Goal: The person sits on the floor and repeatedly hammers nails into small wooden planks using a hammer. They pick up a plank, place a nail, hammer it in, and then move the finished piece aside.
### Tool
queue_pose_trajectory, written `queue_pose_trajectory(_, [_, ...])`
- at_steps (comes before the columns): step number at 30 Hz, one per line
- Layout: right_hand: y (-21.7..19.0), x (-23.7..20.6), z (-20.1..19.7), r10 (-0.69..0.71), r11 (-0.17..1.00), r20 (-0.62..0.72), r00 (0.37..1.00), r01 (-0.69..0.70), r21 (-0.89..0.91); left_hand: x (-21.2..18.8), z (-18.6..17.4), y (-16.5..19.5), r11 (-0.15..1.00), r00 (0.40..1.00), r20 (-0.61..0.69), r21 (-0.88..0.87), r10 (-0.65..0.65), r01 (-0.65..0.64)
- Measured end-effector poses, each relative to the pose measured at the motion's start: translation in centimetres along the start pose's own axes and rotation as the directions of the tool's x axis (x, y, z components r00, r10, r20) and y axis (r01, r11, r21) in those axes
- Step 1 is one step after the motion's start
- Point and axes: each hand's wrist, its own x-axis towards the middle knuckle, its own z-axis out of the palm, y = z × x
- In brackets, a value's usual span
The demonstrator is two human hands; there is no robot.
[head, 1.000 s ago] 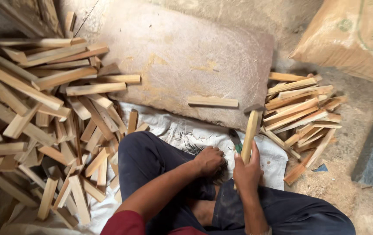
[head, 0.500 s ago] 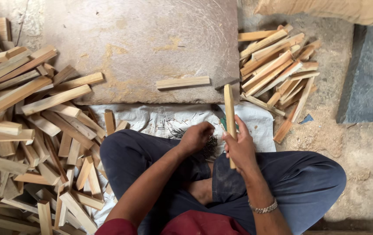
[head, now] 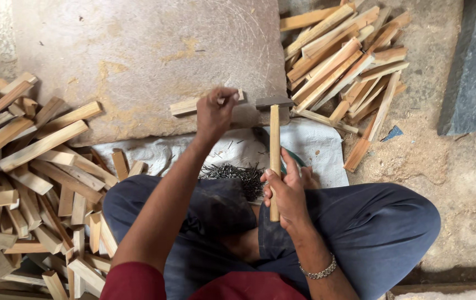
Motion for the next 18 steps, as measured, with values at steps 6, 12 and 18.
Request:
queue_pose_trajectory(6, [-0.1, -0.3, -0.1, 0.013, 0.998, 0.006, 1.0, -0.013, 0.058, 1.5, 0.6, -0.6, 0.996, 0.996, 0.021, 0.008, 0.084, -0.084])
queue_pose_trajectory(12, [-0.4, -0.4, 0.2, 0.019, 0.998, 0.003, 1.0, -0.019, 0.059, 1.5, 1.5, -2.4, 0.998, 0.994, 0.094, 0.035, 0.05, -0.053])
queue_pose_trajectory(18, [-0.4, -0.4, 0.3, 0.015, 0.999, 0.015, 1.0, -0.015, 0.03, 1.2, 1.9, -3.2, 0.983, 0.99, 0.083, 0.137, 0.112, -0.123])
